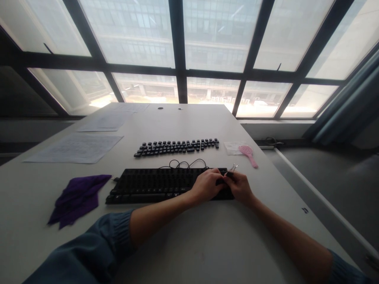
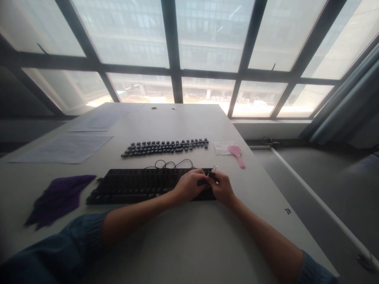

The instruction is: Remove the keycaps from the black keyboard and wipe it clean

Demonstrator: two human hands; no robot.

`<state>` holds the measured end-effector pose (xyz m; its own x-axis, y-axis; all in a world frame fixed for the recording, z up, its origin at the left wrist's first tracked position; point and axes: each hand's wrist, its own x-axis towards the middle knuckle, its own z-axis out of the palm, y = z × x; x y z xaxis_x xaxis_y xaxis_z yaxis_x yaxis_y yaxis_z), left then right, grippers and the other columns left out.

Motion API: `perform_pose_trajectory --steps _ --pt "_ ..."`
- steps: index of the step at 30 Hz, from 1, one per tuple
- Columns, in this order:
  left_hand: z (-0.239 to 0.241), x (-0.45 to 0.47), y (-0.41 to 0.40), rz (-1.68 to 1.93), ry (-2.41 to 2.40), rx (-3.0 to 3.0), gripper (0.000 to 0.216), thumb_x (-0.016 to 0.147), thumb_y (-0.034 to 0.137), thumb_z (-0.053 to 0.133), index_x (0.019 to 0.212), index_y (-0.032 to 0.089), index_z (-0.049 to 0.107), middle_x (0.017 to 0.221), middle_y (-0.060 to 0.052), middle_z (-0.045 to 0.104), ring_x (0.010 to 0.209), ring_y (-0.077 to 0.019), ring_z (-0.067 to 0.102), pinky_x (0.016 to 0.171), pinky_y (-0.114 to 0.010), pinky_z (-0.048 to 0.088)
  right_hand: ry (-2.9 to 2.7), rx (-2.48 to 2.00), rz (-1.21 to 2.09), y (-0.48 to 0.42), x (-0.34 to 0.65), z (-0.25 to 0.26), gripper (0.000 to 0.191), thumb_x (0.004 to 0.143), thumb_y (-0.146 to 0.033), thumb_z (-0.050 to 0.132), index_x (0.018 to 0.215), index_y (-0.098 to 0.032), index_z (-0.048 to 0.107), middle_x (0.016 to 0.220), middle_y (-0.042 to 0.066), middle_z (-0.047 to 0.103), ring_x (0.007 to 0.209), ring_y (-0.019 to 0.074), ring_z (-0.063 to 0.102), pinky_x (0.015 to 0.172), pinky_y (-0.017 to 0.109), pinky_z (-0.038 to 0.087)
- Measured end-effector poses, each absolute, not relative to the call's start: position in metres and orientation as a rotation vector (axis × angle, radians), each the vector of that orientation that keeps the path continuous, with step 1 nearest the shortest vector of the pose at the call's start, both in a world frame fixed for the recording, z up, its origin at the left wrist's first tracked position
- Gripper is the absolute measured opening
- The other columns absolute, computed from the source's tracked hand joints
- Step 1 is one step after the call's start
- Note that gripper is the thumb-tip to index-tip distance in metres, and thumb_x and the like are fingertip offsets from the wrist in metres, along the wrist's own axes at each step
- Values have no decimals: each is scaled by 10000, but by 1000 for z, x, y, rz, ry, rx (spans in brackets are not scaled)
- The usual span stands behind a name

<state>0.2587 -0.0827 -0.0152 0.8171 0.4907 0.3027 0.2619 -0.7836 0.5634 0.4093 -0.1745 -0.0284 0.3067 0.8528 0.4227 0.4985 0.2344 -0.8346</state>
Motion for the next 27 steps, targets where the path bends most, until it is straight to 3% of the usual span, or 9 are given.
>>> perform_pose_trajectory --steps 9,16,22,27 --pt "-13 257 -87 606 562 2509 108 874 282 658 955 219 691 1011 -31 656 942 -206 627 812 -296 490 -1165 -1374 515 -173 411 -35 285 876 -381 631 684 -172 623 614 -6 573 568 148 519 551 264 425" --pt "-5 258 -87 656 480 2472 140 873 284 663 982 197 673 991 -48 650 930 -202 614 820 -291 487 -1423 -1344 248 -181 413 -19 187 909 -309 603 777 -189 660 772 42 643 718 190 586 711 318 472" --pt "0 258 -90 651 421 2364 112 875 211 660 983 181 659 1018 -54 632 939 -194 607 843 -298 493 -1411 -1488 167 -184 411 -7 280 930 -355 574 698 -199 601 682 26 587 650 176 531 631 294 444" --pt "2 259 -90 699 411 2283 163 886 153 635 1042 190 660 988 -39 642 896 -175 616 833 -285 495 -1243 -1543 246 -181 409 -14 305 927 -414 577 737 -181 630 663 32 634 605 176 553 580 282 436"
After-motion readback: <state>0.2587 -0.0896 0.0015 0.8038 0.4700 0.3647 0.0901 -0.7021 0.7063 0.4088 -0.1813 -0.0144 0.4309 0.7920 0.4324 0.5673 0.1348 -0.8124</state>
